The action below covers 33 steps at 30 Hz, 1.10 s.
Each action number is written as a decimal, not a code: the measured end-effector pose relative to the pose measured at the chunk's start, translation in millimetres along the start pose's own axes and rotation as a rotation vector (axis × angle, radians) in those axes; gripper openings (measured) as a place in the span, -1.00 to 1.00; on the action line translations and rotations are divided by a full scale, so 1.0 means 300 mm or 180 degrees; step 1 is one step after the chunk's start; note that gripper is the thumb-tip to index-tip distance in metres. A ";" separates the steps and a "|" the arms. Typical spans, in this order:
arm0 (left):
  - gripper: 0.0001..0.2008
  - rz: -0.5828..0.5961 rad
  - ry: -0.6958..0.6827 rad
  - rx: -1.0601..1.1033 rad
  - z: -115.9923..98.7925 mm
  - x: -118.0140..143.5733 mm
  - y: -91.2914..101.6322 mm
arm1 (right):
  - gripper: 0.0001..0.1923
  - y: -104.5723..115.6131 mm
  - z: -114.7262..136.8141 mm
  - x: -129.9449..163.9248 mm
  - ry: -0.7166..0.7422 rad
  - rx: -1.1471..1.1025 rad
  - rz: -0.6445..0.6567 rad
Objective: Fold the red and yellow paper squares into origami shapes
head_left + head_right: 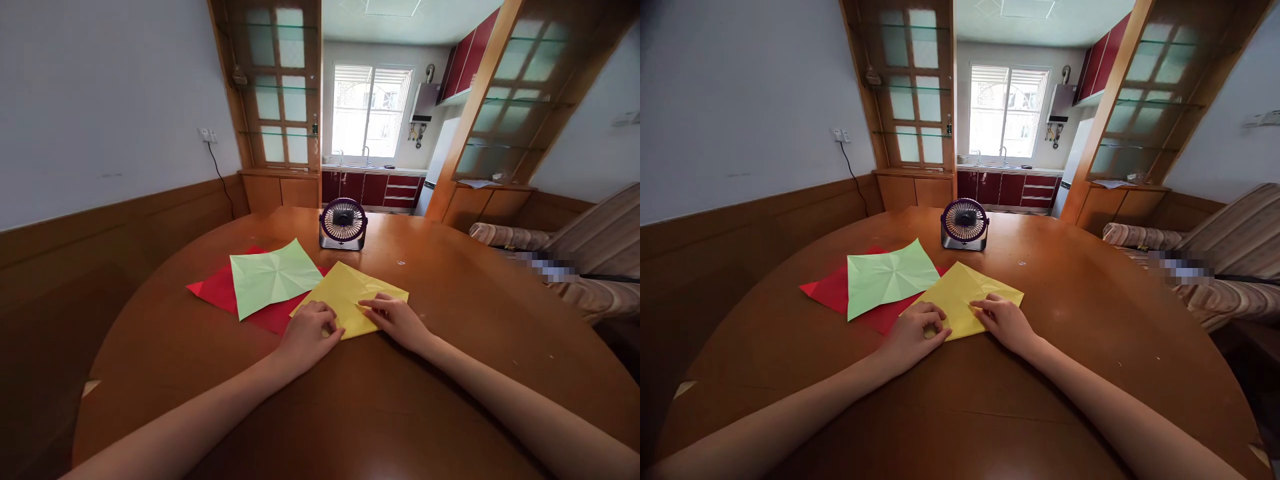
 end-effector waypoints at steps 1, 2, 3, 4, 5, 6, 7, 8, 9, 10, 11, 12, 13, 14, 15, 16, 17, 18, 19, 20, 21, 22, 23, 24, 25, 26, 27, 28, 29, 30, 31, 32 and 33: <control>-0.82 0.0019 -0.0020 -0.0042 -0.002 0.000 0.001 | -0.73 -0.002 -0.002 -0.002 0.0012 0.0036 0.0029; -0.82 0.0040 -0.0038 -0.0087 -0.004 0.000 0.003 | -0.72 -0.004 -0.003 -0.004 0.0016 0.0062 0.0047; -0.82 0.0063 -0.0054 -0.0132 -0.006 0.001 0.005 | -0.71 -0.006 -0.004 -0.006 0.0019 0.0075 0.0060; -0.82 0.0089 -0.0070 -0.0176 -0.008 0.001 0.006 | -0.71 -0.007 -0.005 -0.007 0.0025 0.0082 0.0073; -0.84 0.0116 -0.0088 -0.0220 -0.010 0.001 0.007 | -0.70 -0.008 -0.005 -0.007 0.0031 0.0090 0.0084; -0.86 0.0133 -0.0107 -0.0266 -0.011 0.002 0.008 | -0.69 -0.008 -0.004 -0.007 0.0036 0.0100 0.0095; -0.89 0.0141 -0.0132 -0.0311 -0.012 0.002 0.009 | -0.69 -0.008 -0.003 -0.007 0.0039 0.0119 0.0105; -0.92 0.0148 -0.0169 -0.0354 -0.013 0.003 0.009 | -0.68 -0.008 -0.002 -0.006 0.0044 0.0146 0.0116; -0.94 0.0155 -0.0220 -0.0394 -0.013 0.003 0.008 | -0.67 -0.009 -0.001 -0.006 0.0051 0.0182 0.0128; -0.92 0.0160 -0.0287 -0.0433 -0.013 0.004 0.007 | -0.67 -0.009 -0.001 -0.005 0.0060 0.0222 0.0139; -0.88 0.0163 -0.0365 -0.0472 -0.012 0.005 0.006 | -0.67 -0.010 -0.001 -0.005 0.0073 0.0262 0.0151; -0.85 0.0165 -0.0446 -0.0510 -0.012 0.006 0.005 | -0.67 -0.010 -0.001 -0.005 0.0085 0.0302 0.0167; -0.83 0.0171 -0.0521 -0.0551 -0.012 0.007 0.004 | -0.67 -0.011 -0.002 -0.005 0.0092 0.0339 0.0179; -0.81 0.0176 -0.0582 -0.0593 -0.012 0.008 0.003 | -0.68 -0.012 -0.003 -0.006 0.0091 0.0371 0.0193; -0.80 0.0182 -0.0627 -0.0630 -0.011 0.009 0.003 | -0.68 -0.013 -0.004 -0.006 0.0082 0.0396 0.0206; -0.80 0.0191 -0.0657 -0.0656 -0.011 0.010 0.003 | -0.68 -0.014 -0.005 -0.006 0.0070 0.0418 0.0215; -0.79 0.0201 -0.0678 -0.0669 -0.011 0.011 0.003 | -0.68 -0.014 -0.006 -0.007 0.0064 0.0441 0.0226; -0.79 0.0210 -0.0695 -0.0672 -0.011 0.011 0.003 | -0.68 -0.014 -0.006 -0.007 0.0062 0.0470 0.0237; -0.78 0.0218 -0.0712 -0.0670 -0.010 0.012 0.004 | -0.68 -0.015 -0.005 -0.007 0.0066 0.0509 0.0244; -0.78 0.0223 -0.0731 -0.0662 -0.010 0.012 0.005 | -0.68 -0.015 -0.005 -0.007 0.0076 0.0552 0.0254; -0.78 0.0229 -0.0751 -0.0647 -0.008 0.012 0.007 | -0.68 -0.015 -0.004 -0.006 0.0087 0.0593 0.0256; -0.78 0.0240 -0.0774 -0.0624 -0.007 0.011 0.009 | -0.67 -0.015 -0.004 -0.006 0.0094 0.0626 0.0257; -0.77 0.0255 -0.0794 -0.0590 -0.004 0.010 0.012 | -0.67 -0.015 -0.004 -0.006 0.0100 0.0645 0.0252; -0.77 0.0285 -0.0813 -0.0542 0.000 0.009 0.015 | -0.67 -0.015 -0.004 -0.005 0.0107 0.0651 0.0247; -0.76 0.0330 -0.0826 -0.0480 0.005 0.007 0.018 | -0.67 -0.016 -0.005 -0.005 0.0115 0.0646 0.0248; -0.76 0.0392 -0.0829 -0.0402 0.011 0.004 0.022 | -0.67 -0.016 -0.007 -0.004 0.0119 0.0635 0.0253; -0.76 0.0462 -0.0823 -0.0309 0.018 0.001 0.025 | -0.66 -0.016 -0.008 -0.004 0.0119 0.0622 0.0258; -0.76 0.0532 -0.0808 -0.0204 0.026 -0.002 0.028 | -0.66 -0.016 -0.010 -0.003 0.0119 0.0603 0.0263; -0.76 0.0596 -0.0787 -0.0090 0.035 -0.006 0.031 | -0.66 -0.015 -0.011 -0.003 0.0118 0.0579 0.0266; -0.76 0.0648 -0.0762 0.0026 0.044 -0.010 0.033 | -0.67 -0.015 -0.012 -0.002 0.0118 0.0546 0.0264; -0.76 0.0686 -0.0732 0.0141 0.052 -0.014 0.034 | -0.67 -0.013 -0.011 -0.001 0.0118 0.0506 0.0251; -0.76 0.0716 -0.0700 0.0251 0.059 -0.017 0.035 | -0.67 -0.012 -0.010 0.000 0.0121 0.0462 0.0237; -0.76 0.0732 -0.0663 0.0349 0.065 -0.021 0.035 | -0.67 -0.010 -0.008 0.002 0.0122 0.0415 0.0226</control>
Point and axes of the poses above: each hand's wrist, its own x-axis away from the middle knuckle, its own y-axis out of the back of the hand, z = x × y, the point moved 2 cm from there along -x, towards the middle knuckle, and after that the axes turned 6 degrees about -x, right-handed, at the moved point
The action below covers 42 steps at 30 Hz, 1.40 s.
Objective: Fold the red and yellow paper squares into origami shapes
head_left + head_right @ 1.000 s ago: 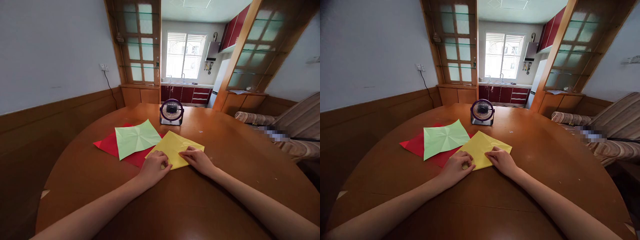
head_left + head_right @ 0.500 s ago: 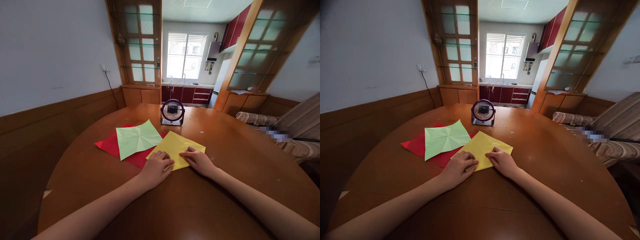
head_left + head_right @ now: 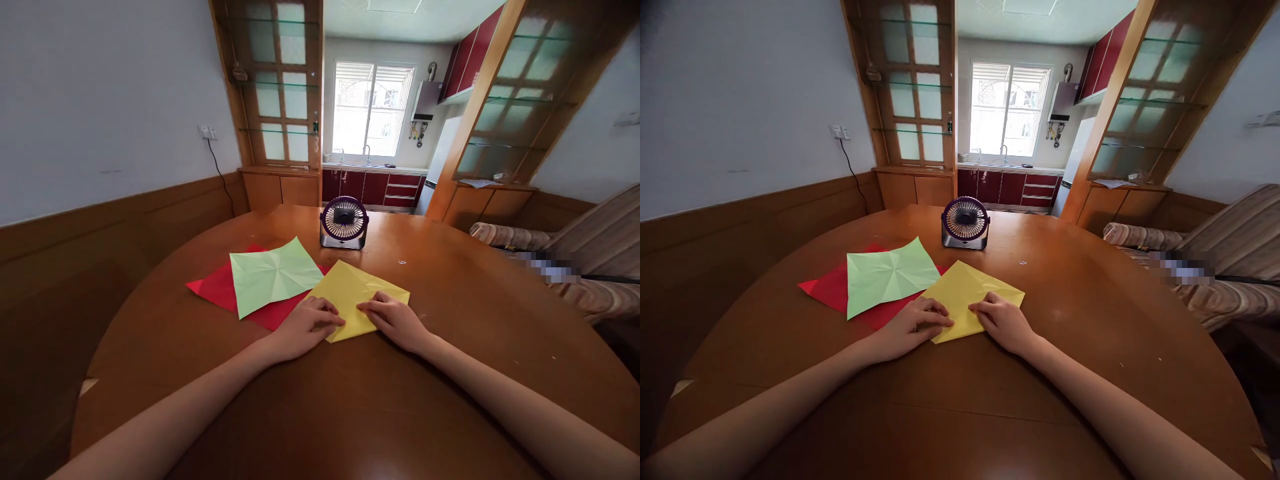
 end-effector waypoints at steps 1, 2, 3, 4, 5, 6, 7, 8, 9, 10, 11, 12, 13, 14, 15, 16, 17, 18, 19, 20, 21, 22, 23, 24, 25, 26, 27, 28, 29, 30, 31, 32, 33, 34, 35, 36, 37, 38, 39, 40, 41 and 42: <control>-0.76 -0.0002 0.0026 0.0086 0.004 -0.002 0.001 | -0.67 0.002 0.002 0.002 -0.0008 -0.0051 -0.0009; -0.77 -0.0008 0.0046 0.0154 0.007 -0.003 0.001 | -0.67 0.004 0.004 0.004 -0.0029 -0.0112 -0.0016; -0.78 -0.0015 0.0056 0.0201 0.008 -0.004 0.002 | -0.67 0.006 0.006 0.005 -0.0059 -0.0184 -0.0018; -0.80 -0.0020 0.0056 0.0229 0.008 -0.005 0.002 | -0.67 0.008 0.007 0.007 -0.0096 -0.0264 -0.0016; -0.81 -0.0023 0.0053 0.0242 0.006 -0.005 0.003 | -0.66 0.011 0.007 0.009 -0.0134 -0.0347 -0.0021; -0.81 -0.0017 0.0054 0.0247 0.004 -0.004 0.004 | -0.65 0.014 0.007 0.010 -0.0167 -0.0434 -0.0038; -0.81 -0.0003 0.0061 0.0249 0.002 -0.004 0.006 | -0.63 0.018 0.007 0.010 -0.0188 -0.0532 -0.0055; -0.80 0.0017 0.0072 0.0251 0.001 -0.003 0.009 | -0.61 0.022 0.006 0.011 -0.0193 -0.0642 -0.0075; -0.80 0.0037 0.0080 0.0253 -0.001 -0.002 0.011 | -0.59 0.028 0.006 0.011 -0.0184 -0.0765 -0.0082; -0.80 0.0053 0.0082 0.0251 -0.003 -0.001 0.014 | -0.60 0.034 0.006 0.012 -0.0157 -0.0901 -0.0058; -0.79 0.0059 0.0081 0.0245 -0.004 0.000 0.015 | -0.61 0.040 0.006 0.012 -0.0124 -0.1045 0.0008; -0.78 0.0053 0.0076 0.0230 -0.005 0.001 0.015 | -0.58 0.046 0.006 0.014 -0.0090 -0.1187 0.0103; -0.77 0.0033 0.0072 0.0203 -0.006 0.002 0.014 | -0.53 0.053 0.004 0.016 -0.0062 -0.1318 0.0211; -0.76 0.0001 0.0075 0.0156 -0.006 0.003 0.010 | -0.47 0.060 0.001 0.020 -0.0044 -0.1436 0.0318; -0.76 -0.0039 0.0088 0.0080 -0.008 0.004 0.005 | -0.42 0.067 -0.002 0.024 -0.0037 -0.1543 0.0401; -0.76 -0.0079 0.0111 -0.0031 -0.010 0.006 -0.002 | -0.39 0.073 -0.007 0.028 -0.0039 -0.1641 0.0442; -0.75 -0.0114 0.0146 -0.0171 -0.013 0.007 -0.010 | -0.37 0.079 -0.013 0.031 -0.0049 -0.1720 0.0451; -0.71 -0.0132 0.0199 -0.0325 -0.017 0.009 -0.018 | -0.37 0.084 -0.019 0.034 -0.0056 -0.1774 0.0450; -0.63 -0.0128 0.0261 -0.0473 -0.022 0.010 -0.025 | -0.38 0.088 -0.024 0.035 -0.0060 -0.1796 0.0446; -0.53 -0.0096 0.0320 -0.0597 -0.027 0.011 -0.032 | -0.43 0.090 -0.029 0.034 -0.0053 -0.1785 0.0426; -0.44 -0.0036 0.0378 -0.0681 -0.031 0.012 -0.037 | -0.49 0.092 -0.034 0.031 -0.0024 -0.1741 0.0388; -0.36 0.0042 0.0429 -0.0722 -0.036 0.013 -0.040 | -0.55 0.093 -0.039 0.027 0.0025 -0.1667 0.0334; -0.31 0.0136 0.0462 -0.0730 -0.039 0.012 -0.042 | -0.59 0.093 -0.045 0.022 0.0092 -0.1568 0.0282; -0.28 0.0238 0.0475 -0.0715 -0.041 0.012 -0.042 | -0.61 0.094 -0.051 0.016 0.0169 -0.1452 0.0234; -0.27 0.0339 0.0471 -0.0681 -0.042 0.011 -0.040 | -0.60 0.095 -0.060 0.010 0.0245 -0.1324 0.0205; -0.26 0.0428 0.0454 -0.0634 -0.043 0.010 -0.037 | -0.57 0.095 -0.069 0.006 0.0310 -0.1181 0.0220; -0.26 0.0500 0.0430 -0.0579 -0.042 0.010 -0.033 | -0.53 0.096 -0.079 0.003 0.0363 -0.1028 0.0265; -0.26 0.0550 0.0408 -0.0521 -0.041 0.009 -0.029 | -0.48 0.096 -0.090 0.001 0.0392 -0.0872 0.0333; -0.26 0.0591 0.0393 -0.0463 -0.040 0.008 -0.024 | -0.44 0.098 -0.101 0.001 0.0404 -0.0713 0.0423; -0.26 0.0623 0.0385 -0.0411 -0.039 0.008 -0.019 | -0.41 0.099 -0.112 0.003 0.0395 -0.0555 0.0520; -0.27 0.0652 0.0379 -0.0370 -0.038 0.008 -0.014 | -0.41 0.101 -0.122 0.005 0.0371 -0.0401 0.0618; -0.27 0.0680 0.0374 -0.0340 -0.037 0.008 -0.011 | -0.41 0.104 -0.131 0.007 0.0343 -0.0263 0.0707; -0.27 0.0708 0.0369 -0.0320 -0.036 0.008 -0.008 | -0.43 0.107 -0.138 0.009 0.0318 -0.0156 0.0766; -0.27 0.0745 0.0355 -0.0305 -0.035 0.008 -0.006 | -0.44 0.111 -0.144 0.011 0.0303 -0.0085 0.0796; -0.27 0.0790 0.0334 -0.0295 -0.035 0.007 -0.005 | -0.44 0.114 -0.149 0.012 0.0296 -0.0049 0.0802; -0.27 0.0831 0.0309 -0.0288 -0.034 0.007 -0.005 | -0.43 0.117 -0.152 0.012 0.0295 -0.0038 0.0794; -0.27 0.0880 0.0279 -0.0286 -0.034 0.007 -0.005 | -0.42 0.120 -0.154 0.012 0.0295 -0.0034 0.0784; -0.27 0.0921 0.0253 -0.0290 -0.033 0.007 -0.005 | -0.41 0.121 -0.156 0.012 0.0288 -0.0017 0.0777; -0.27 0.0962 0.0236 -0.0301 -0.033 0.007 -0.006 | -0.40 0.122 -0.157 0.011 0.0272 0.0018 0.0771; -0.27 0.0999 0.0234 -0.0317 -0.033 0.007 -0.006 | -0.39 0.123 -0.158 0.011 0.0251 0.0067 0.0769; -0.26 0.1035 0.0246 -0.0333 -0.033 0.007 -0.005 | -0.39 0.123 -0.159 0.011 0.0232 0.0120 0.0764; -0.26 0.1072 0.0266 -0.0347 -0.034 0.007 -0.005 | -0.38 0.123 -0.158 0.012 0.0220 0.0167 0.0757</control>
Point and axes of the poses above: each hand's wrist, its own x-axis away from the middle knuckle, its own y-axis out of the back of the hand, z = x × y, the point moved 2 cm from there along -x, towards the middle knuckle, and after that the axes turned 6 degrees about -x, right-handed, at the moved point
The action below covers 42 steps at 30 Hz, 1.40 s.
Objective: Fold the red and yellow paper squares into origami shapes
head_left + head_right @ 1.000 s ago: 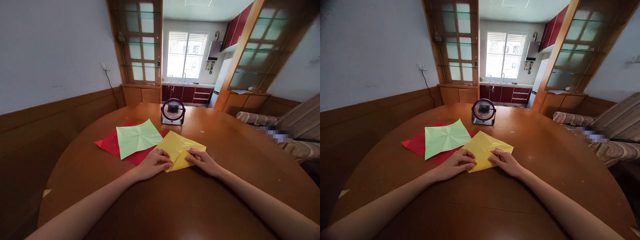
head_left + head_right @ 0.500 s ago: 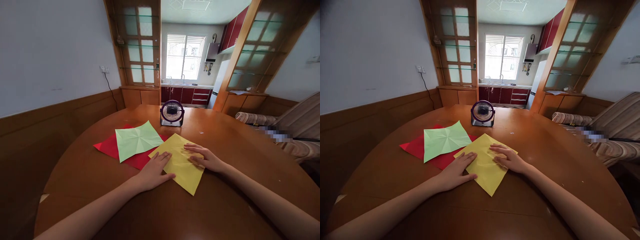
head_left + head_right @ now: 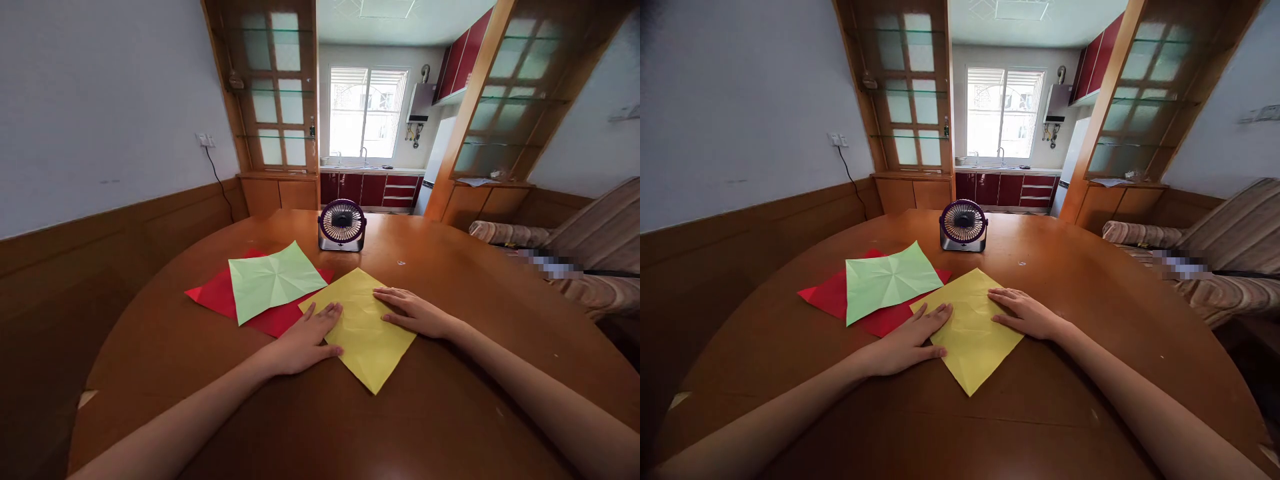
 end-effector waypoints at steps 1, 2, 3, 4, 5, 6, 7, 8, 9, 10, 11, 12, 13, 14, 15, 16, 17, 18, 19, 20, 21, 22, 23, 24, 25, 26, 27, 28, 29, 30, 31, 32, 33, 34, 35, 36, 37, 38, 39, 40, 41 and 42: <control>-0.25 0.0033 0.0021 -0.0008 -0.001 0.000 0.000 | -0.37 0.000 0.000 0.000 -0.0010 0.0036 -0.0009; -0.25 0.0055 0.0040 -0.0010 -0.001 0.001 0.001 | -0.37 0.001 0.001 0.001 -0.0015 0.0062 -0.0021; -0.26 0.0070 0.0046 -0.0009 -0.003 0.001 0.001 | -0.37 0.001 0.002 0.001 -0.0016 0.0078 -0.0032; -0.26 0.0073 0.0045 -0.0003 -0.004 0.001 0.002 | -0.38 0.001 0.003 0.001 -0.0016 0.0087 -0.0046; -0.27 0.0077 0.0044 0.0002 -0.005 0.001 0.003 | -0.39 0.002 0.003 0.001 -0.0016 0.0086 -0.0066; -0.27 0.0087 0.0050 0.0007 -0.005 0.001 0.004 | -0.40 0.002 0.003 0.001 -0.0009 0.0080 -0.0092; -0.27 0.0102 0.0063 0.0011 -0.006 0.002 0.005 | -0.41 0.002 0.004 0.001 0.0005 0.0068 -0.0119; -0.28 0.0115 0.0077 0.0012 -0.006 0.003 0.007 | -0.42 0.002 0.004 0.001 0.0026 0.0054 -0.0149; -0.28 0.0123 0.0076 0.0008 -0.006 0.005 0.008 | -0.43 0.001 0.004 0.001 0.0051 0.0040 -0.0180; -0.29 0.0129 0.0053 -0.0004 -0.006 0.007 0.010 | -0.44 -0.001 0.004 0.001 0.0076 0.0026 -0.0213; -0.27 0.0130 0.0006 -0.0024 -0.006 0.010 0.011 | -0.45 -0.002 0.003 0.002 0.0100 0.0011 -0.0242; -0.24 0.0115 -0.0055 -0.0055 -0.006 0.014 0.011 | -0.46 -0.004 0.002 0.003 0.0122 -0.0004 -0.0264; -0.20 0.0080 -0.0113 -0.0102 -0.006 0.017 0.011 | -0.46 -0.006 0.001 0.004 0.0139 -0.0020 -0.0282; -0.15 0.0018 -0.0154 -0.0166 -0.005 0.019 0.010 | -0.47 -0.008 0.000 0.005 0.0157 -0.0036 -0.0299; -0.12 -0.0086 -0.0175 -0.0245 -0.003 0.021 0.008 | -0.47 -0.010 -0.001 0.006 0.0174 -0.0054 -0.0307; -0.13 -0.0227 -0.0198 -0.0339 -0.002 0.021 0.006 | -0.48 -0.011 -0.002 0.007 0.0187 -0.0074 -0.0313; -0.19 -0.0376 -0.0274 -0.0445 -0.001 0.020 0.004 | -0.48 -0.011 -0.003 0.007 0.0200 -0.0098 -0.0319; -0.28 -0.0507 -0.0436 -0.0567 -0.003 0.018 0.000 | -0.49 -0.011 -0.003 0.007 0.0211 -0.0129 -0.0328; -0.39 -0.0623 -0.0675 -0.0698 -0.007 0.016 -0.003 | -0.50 -0.011 -0.002 0.007 0.0220 -0.0175 -0.0340; -0.50 -0.0729 -0.0962 -0.0836 -0.013 0.014 -0.008 | -0.52 -0.009 -0.001 0.006 0.0231 -0.0241 -0.0359; -0.60 -0.0828 -0.1250 -0.0974 -0.020 0.012 -0.013 | -0.53 -0.008 0.000 0.005 0.0241 -0.0336 -0.0389; -0.68 -0.0925 -0.1500 -0.1099 -0.026 0.011 -0.018 | -0.55 -0.005 0.002 0.005 0.0241 -0.0463 -0.0432; -0.71 -0.1028 -0.1674 -0.1200 -0.032 0.010 -0.022 | -0.56 -0.002 0.002 0.004 0.0219 -0.0623 -0.0477; -0.71 -0.1133 -0.1746 -0.1249 -0.037 0.009 -0.024 | -0.56 0.000 0.001 0.004 0.0160 -0.0818 -0.0528; -0.71 -0.1222 -0.1726 -0.1222 -0.039 0.008 -0.025 | -0.55 0.004 -0.003 0.005 0.0054 -0.1049 -0.0589; -0.71 -0.1297 -0.1621 -0.1102 -0.040 0.007 -0.023 | -0.54 0.007 -0.010 0.006 -0.0094 -0.1317 -0.0660; -0.71 -0.1369 -0.1425 -0.0882 -0.038 0.006 -0.019 | -0.52 0.011 -0.019 0.008 -0.0260 -0.1672 -0.0742; -0.72 -0.1452 -0.1153 -0.0564 -0.032 0.004 -0.012 | -0.51 0.016 -0.031 0.010 -0.0410 -0.2074 -0.0831; -0.74 -0.1540 -0.0829 -0.0172 -0.024 0.002 -0.004 | -0.47 0.021 -0.042 0.012 -0.0521 -0.2460 -0.0911; -0.74 -0.1631 -0.0507 0.0271 -0.013 -0.001 0.004 | -0.43 0.028 -0.052 0.014 -0.0590 -0.2848 -0.0967; -0.74 -0.1724 -0.0228 0.0753 -0.001 -0.004 0.012 | -0.37 0.035 -0.061 0.016 -0.0607 -0.3144 -0.0987; -0.74 -0.1810 -0.0010 0.1266 0.010 -0.008 0.017 | -0.31 0.043 -0.066 0.018 -0.0604 -0.3357 -0.0956; -0.74 -0.1874 0.0134 0.1805 0.020 -0.014 0.020 | -0.26 0.050 -0.068 0.019 -0.0581 -0.3567 -0.0903; -0.74 -0.1925 0.0211 0.2349 0.029 -0.019 0.021 | -0.23 0.056 -0.067 0.021 -0.0535 -0.3701 -0.0833; -0.74 -0.1946 0.0243 0.2869 0.036 -0.025 0.020 | -0.24 0.060 -0.063 0.022 -0.0463 -0.3823 -0.0778; -0.73 -0.1950 0.0255 0.3332 0.041 -0.031 0.017 | -0.29 0.061 -0.058 0.024 -0.0390 -0.3911 -0.0739; -0.70 -0.1941 0.0278 0.3705 0.043 -0.035 0.013 | -0.36 0.060 -0.052 0.027 -0.0352 -0.3948 -0.0714; -0.68 -0.1935 0.0322 0.3984 0.045 -0.037 0.010 | -0.45 0.055 -0.048 0.029 -0.0374 -0.3965 -0.0698; -0.66 -0.1947 0.0387 0.4176 0.046 -0.038 0.007 | -0.54 0.049 -0.045 0.032 -0.0458 -0.3958 -0.0704; -0.63 -0.1963 0.0473 0.4297 0.046 -0.037 0.005 | -0.62 0.041 -0.044 0.034 -0.0581 -0.3920 -0.0746; -0.60 -0.1988 0.0567 0.4363 0.046 -0.036 0.004 | -0.70 0.035 -0.045 0.036 -0.0707 -0.3849 -0.0818; -0.57 -0.2041 0.0664 0.4380 0.046 -0.034 0.004 | -0.76 0.029 -0.047 0.037 -0.0803 -0.3760 -0.0909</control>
Point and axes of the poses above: each hand's wrist, its own x-axis away from the middle knuckle, its own y-axis out of the back of the hand, z = x × y, the point moved 2 cm from there along -x, towards the middle knuckle, and after that the axes turned 6 degrees about -x, right-handed, at the moved point
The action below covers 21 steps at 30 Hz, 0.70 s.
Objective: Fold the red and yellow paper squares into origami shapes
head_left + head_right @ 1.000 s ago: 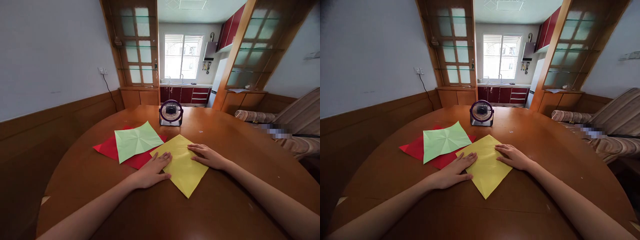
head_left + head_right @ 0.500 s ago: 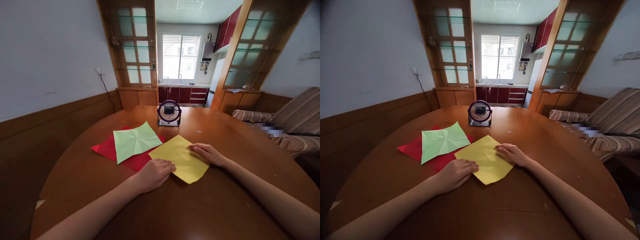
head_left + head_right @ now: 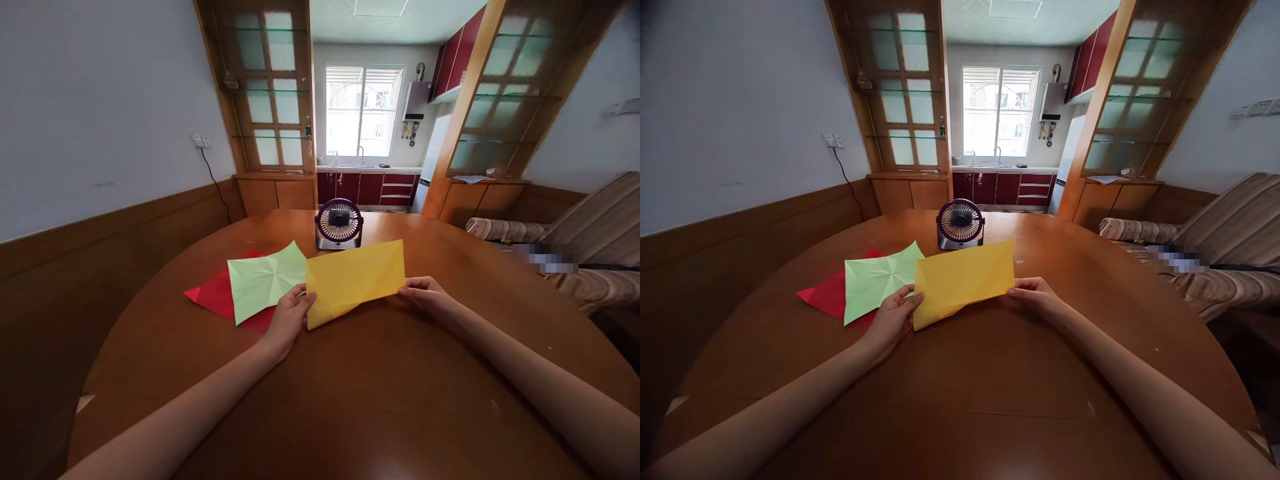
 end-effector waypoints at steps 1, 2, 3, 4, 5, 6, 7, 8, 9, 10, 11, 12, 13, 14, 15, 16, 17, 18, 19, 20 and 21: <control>-0.53 -0.0095 0.0014 -0.0028 -0.001 0.001 0.002 | -0.79 0.001 -0.004 -0.001 0.0022 0.0063 -0.0119; -0.48 -0.0184 0.0003 -0.0076 -0.003 0.002 0.004 | -0.79 0.002 -0.007 -0.002 0.0063 0.0103 -0.0222; -0.41 -0.0251 -0.0029 -0.0132 -0.006 0.003 0.006 | -0.79 0.002 -0.008 -0.005 0.0100 0.0119 -0.0304; -0.34 -0.0307 -0.0094 -0.0190 -0.009 0.003 0.008 | -0.78 0.002 -0.009 -0.008 0.0132 0.0116 -0.0368; -0.28 -0.0352 -0.0188 -0.0263 -0.012 0.004 0.009 | -0.77 0.001 -0.007 -0.011 0.0180 0.0101 -0.0437; -0.23 -0.0377 -0.0309 -0.0365 -0.016 0.005 0.010 | -0.75 0.000 -0.004 -0.014 0.0247 0.0093 -0.0516; -0.22 -0.0399 -0.0459 -0.0503 -0.021 0.006 0.010 | -0.73 -0.002 0.001 -0.018 0.0331 0.0116 -0.0595; -0.26 -0.0413 -0.0622 -0.0680 -0.027 0.008 0.011 | -0.72 -0.004 0.008 -0.021 0.0433 0.0179 -0.0677; -0.34 -0.0424 -0.0785 -0.0879 -0.032 0.010 0.010 | -0.70 -0.006 0.017 -0.024 0.0557 0.0268 -0.0770; -0.44 -0.0421 -0.0913 -0.1065 -0.037 0.013 0.010 | -0.68 -0.009 0.028 -0.026 0.0695 0.0387 -0.0864; -0.51 -0.0393 -0.0987 -0.1196 -0.040 0.015 0.008 | -0.66 -0.014 0.041 -0.028 0.0842 0.0513 -0.0956; -0.56 -0.0341 -0.1009 -0.1252 -0.041 0.016 0.006 | -0.64 -0.019 0.054 -0.029 0.0984 0.0629 -0.1039; -0.56 -0.0260 -0.0983 -0.1238 -0.041 0.018 0.003 | -0.63 -0.027 0.068 -0.028 0.1106 0.0714 -0.1121; -0.52 -0.0158 -0.0930 -0.1173 -0.039 0.019 0.000 | -0.63 -0.037 0.083 -0.026 0.1185 0.0784 -0.1193; -0.47 -0.0065 -0.0868 -0.1093 -0.037 0.021 -0.004 | -0.63 -0.048 0.096 -0.023 0.1225 0.0830 -0.1260; -0.43 0.0005 -0.0810 -0.1043 -0.035 0.022 -0.007 | -0.63 -0.060 0.110 -0.019 0.1258 0.0846 -0.1356; -0.43 0.0028 -0.0779 -0.1060 -0.033 0.024 -0.010 | -0.63 -0.072 0.122 -0.015 0.1267 0.0846 -0.1425; -0.45 -0.0001 -0.0792 -0.1160 -0.033 0.026 -0.011 | -0.64 -0.083 0.133 -0.012 0.1260 0.0809 -0.1479; -0.49 -0.0075 -0.0856 -0.1338 -0.034 0.028 -0.011 | -0.64 -0.093 0.141 -0.010 0.1246 0.0780 -0.1531; -0.53 -0.0169 -0.0986 -0.1569 -0.036 0.032 -0.011 | -0.63 -0.100 0.149 -0.009 0.1228 0.0773 -0.1587; -0.59 -0.0254 -0.1173 -0.1826 -0.041 0.036 -0.011 | -0.63 -0.105 0.154 -0.009 0.1218 0.0779 -0.1649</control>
Point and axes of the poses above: each hand's wrist, its own x-axis away from the middle knuckle, its own y-axis out of the back of the hand, z = x × y, the point moved 2 cm from there along -x, towards the middle knuckle, and after that the axes turned 6 degrees about -x, right-handed, at the moved point
